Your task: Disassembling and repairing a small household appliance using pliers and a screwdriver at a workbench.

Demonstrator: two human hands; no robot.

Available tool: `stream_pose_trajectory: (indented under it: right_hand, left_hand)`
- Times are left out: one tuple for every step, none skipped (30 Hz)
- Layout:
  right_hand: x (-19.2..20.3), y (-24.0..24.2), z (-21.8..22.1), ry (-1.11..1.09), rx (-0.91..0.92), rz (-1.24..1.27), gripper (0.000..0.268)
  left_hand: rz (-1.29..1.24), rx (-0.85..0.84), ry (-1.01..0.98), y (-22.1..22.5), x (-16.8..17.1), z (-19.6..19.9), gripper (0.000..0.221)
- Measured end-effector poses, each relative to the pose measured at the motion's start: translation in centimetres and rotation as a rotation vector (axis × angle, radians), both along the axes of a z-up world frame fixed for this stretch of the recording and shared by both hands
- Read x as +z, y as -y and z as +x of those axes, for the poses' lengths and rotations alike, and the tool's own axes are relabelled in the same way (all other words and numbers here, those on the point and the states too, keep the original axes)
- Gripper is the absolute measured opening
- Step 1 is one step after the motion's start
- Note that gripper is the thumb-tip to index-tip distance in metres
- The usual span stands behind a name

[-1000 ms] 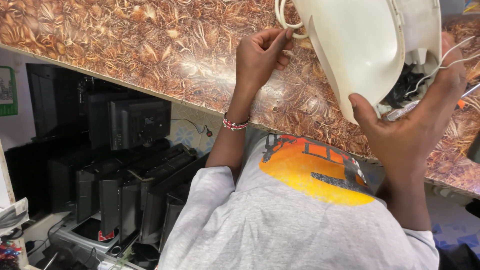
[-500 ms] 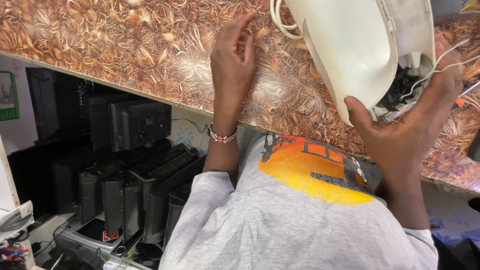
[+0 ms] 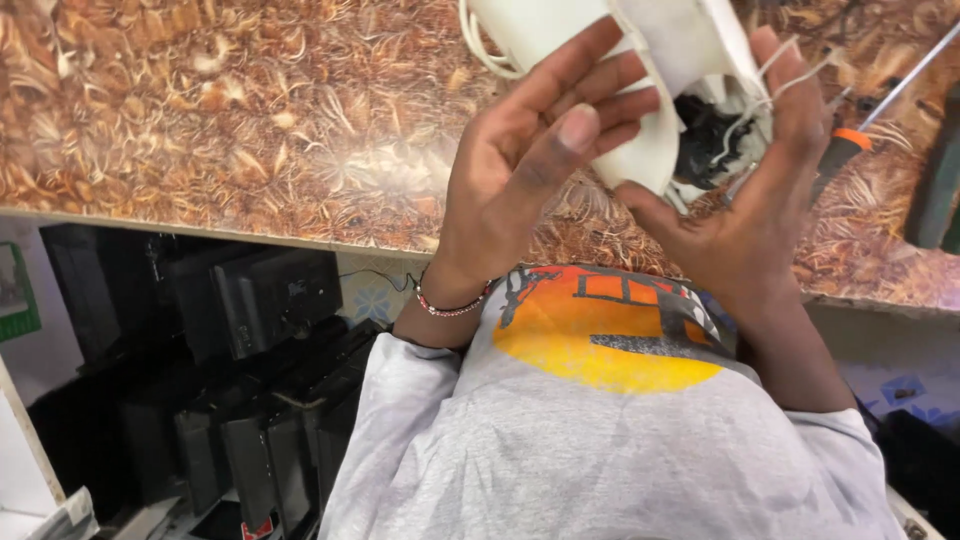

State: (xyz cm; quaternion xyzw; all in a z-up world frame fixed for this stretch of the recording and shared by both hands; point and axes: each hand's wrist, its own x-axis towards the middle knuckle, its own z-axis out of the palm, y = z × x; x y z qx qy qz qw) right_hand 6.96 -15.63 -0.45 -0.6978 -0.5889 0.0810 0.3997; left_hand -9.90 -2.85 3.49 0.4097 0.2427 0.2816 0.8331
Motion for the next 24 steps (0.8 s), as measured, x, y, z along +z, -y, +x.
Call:
stream_pose_trajectory:
  right_hand:
    - [-0.2,-0.1,-0.1,0.005,-0.021,0.002,0.097]
    - [-0.3,-0.3,-0.2,-0.146,0.032,0.102,0.093]
    - [-0.6,-0.5,-0.3,-0.299,0.092,0.207,0.09]
    - [-0.5,-0.3,-0.3,-0.294,0.078,0.213,0.09]
    - [-0.4,-0.1,-0.3,-0.305,0.083,0.242,0.08]
    - [-0.4,0.0,-0.3,-0.316,0.088,0.271,0.071]
    - [-0.6,0.5,0.0,-0.318,0.078,0.269,0.071]
    - [-0.9,1.0,0.4,-0.163,0.029,0.253,0.054]
    - [-1.1,1.2,0.8,-0.006,-0.016,0.241,0.043]
    - [-1.1,1.5,0.6,-0.006,-0.025,0.245,0.043]
    - [-1.1,1.9,0.5,0.072,-0.093,0.191,0.045]
    - [-1.1,2.3,0.3,0.149,-0.16,0.136,0.05]
    - [-0.9,2.4,0.2,0.148,-0.171,0.134,0.05]
    - [-0.7,2.4,0.0,0.182,-0.175,0.112,0.057]
    - [-0.5,2.5,-0.1,0.218,-0.178,0.09,0.065]
    - [-0.5,2.4,-0.1,0.218,-0.189,0.089,0.065]
    - [-0.5,2.1,0.0,0.195,-0.159,0.073,0.066]
    - [-0.5,1.9,0.1,0.171,-0.129,0.058,0.067]
    - [-0.5,1.7,0.3,0.171,-0.134,0.059,0.067]
    - [-0.6,1.5,0.5,0.057,-0.117,0.078,0.064]
    - [-0.6,1.3,0.6,-0.057,-0.097,0.1,0.061]
    - [-0.5,1.1,0.6,-0.057,-0.101,0.105,0.061]
    - [-0.4,1.0,0.6,-0.116,-0.103,0.133,0.06]
    - [-0.4,0.9,0.6,-0.176,-0.104,0.161,0.059]
  left_hand:
    - [0.002,-0.021,0.005,-0.3,-0.7,0.7,0.077]
    - [-0.044,-0.012,0.123,-0.6,-1.4,1.4,0.07]
    - [-0.089,0.003,0.237,-0.9,-2.0,2.1,0.063]
    - [-0.087,-0.013,0.239,-1.3,-2.3,2.9,0.063]
    - [-0.167,-0.028,0.365,-1.7,-2.5,3.6,0.052]
    - [-0.25,-0.041,0.491,-2.1,-2.7,4.4,0.042]
    - [-0.256,-0.049,0.487,-2.2,-2.7,5.2,0.042]
    - [-0.328,-0.031,0.568,-2.4,-2.8,6.1,0.029]
    - [-0.393,-0.014,0.649,-2.8,-2.8,7.0,0.023]
    - [-0.392,-0.023,0.646,-2.6,-2.6,7.5,0.023]
    - [-0.349,0.071,0.602,-2.3,-2.4,8.1,0.02]
    - [-0.304,0.164,0.558,-1.9,-2.3,8.6,0.02]
    - [-0.308,0.154,0.554,-1.9,-2.3,8.8,0.02]
    - [-0.265,0.166,0.583,-1.9,-2.4,9.1,0.017]
    - [-0.22,0.179,0.614,-1.9,-2.4,9.3,0.014]
    - [-0.224,0.169,0.612,-1.9,-2.5,9.4,0.014]
    - [-0.217,0.166,0.613,-1.9,-2.6,9.5,0.014]
    - [-0.21,0.163,0.614,-2.0,-2.6,9.6,0.014]
    - [-0.209,0.157,0.614,-2.0,-2.6,9.7,0.014]
    - [-0.194,0.161,0.61,-2.0,-2.5,9.8,0.014]
    - [-0.177,0.165,0.606,-2.1,-2.5,9.8,0.013]
    - [-0.173,0.16,0.606,-2.0,-2.7,10.0,0.013]
    - [-0.182,0.18,0.622,-1.9,-2.9,10.1,0.014]
    - [-0.19,0.201,0.638,-1.8,-3.1,10.3,0.014]
